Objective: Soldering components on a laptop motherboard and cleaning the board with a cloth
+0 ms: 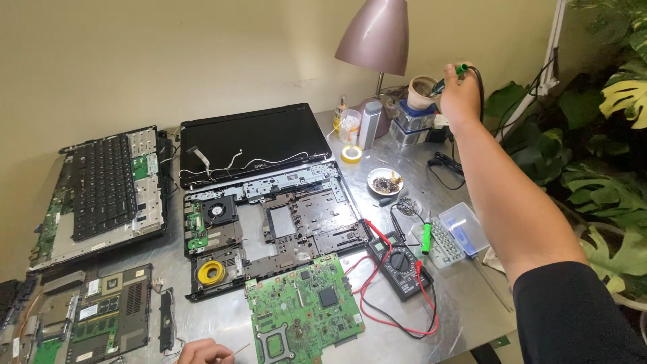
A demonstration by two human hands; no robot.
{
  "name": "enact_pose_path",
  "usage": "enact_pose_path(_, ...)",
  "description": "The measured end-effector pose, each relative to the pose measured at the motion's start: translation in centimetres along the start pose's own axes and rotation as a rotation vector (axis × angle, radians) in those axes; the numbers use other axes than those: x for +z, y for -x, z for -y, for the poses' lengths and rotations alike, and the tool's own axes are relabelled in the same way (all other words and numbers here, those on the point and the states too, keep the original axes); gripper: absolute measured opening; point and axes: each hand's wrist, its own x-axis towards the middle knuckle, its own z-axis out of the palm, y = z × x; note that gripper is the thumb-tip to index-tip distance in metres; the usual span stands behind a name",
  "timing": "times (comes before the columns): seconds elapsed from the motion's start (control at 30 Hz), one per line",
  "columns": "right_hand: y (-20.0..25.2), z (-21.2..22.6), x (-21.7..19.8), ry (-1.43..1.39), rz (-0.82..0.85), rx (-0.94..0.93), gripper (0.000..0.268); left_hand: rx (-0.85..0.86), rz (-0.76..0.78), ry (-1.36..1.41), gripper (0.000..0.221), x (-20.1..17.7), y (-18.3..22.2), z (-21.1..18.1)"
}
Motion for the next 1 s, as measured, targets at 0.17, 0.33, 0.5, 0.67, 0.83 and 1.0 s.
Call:
enact_pose_path(0.17,2.5,-0.3,-0.1,-0.088,0.020,0.184,0.035,0.202,-0.303,0.033,0.015,0.8,0.7,0.2)
enact_pose_path(0.33,11.7,5.0,-3.0,-0.304,0.255,0.286,0.056,-0.093,-0.449,0.516,0.020,-0.4,3.6,-6.9)
enact_pose_path(0.5,27.5,13.0,-10.8,-0.375,0.699,-0.115,0.017,-0.039,-0.497,0.999,0.024,-3.6,6.9,-21.8)
enact_pose_path(0.67,37.0,16.3,-14.9,-0.557,0.854,-0.276,0.014,0.306,-0.188,1.213,0.027,-4.0,8.0,-29.4)
enact_pose_path(0.83,38.4,16.5,-16.3,-0.608,0.727,-0.122,0.009,0.284,-0.016,1.316,0.030,-2.7,8.5,-31.3)
enact_pose_path(1.0,39.0,14.9,-16.8,-0.650,0.740,-0.038,0.005,0.307,0.031,1.363,0.032,-0.9,8.8,-31.4)
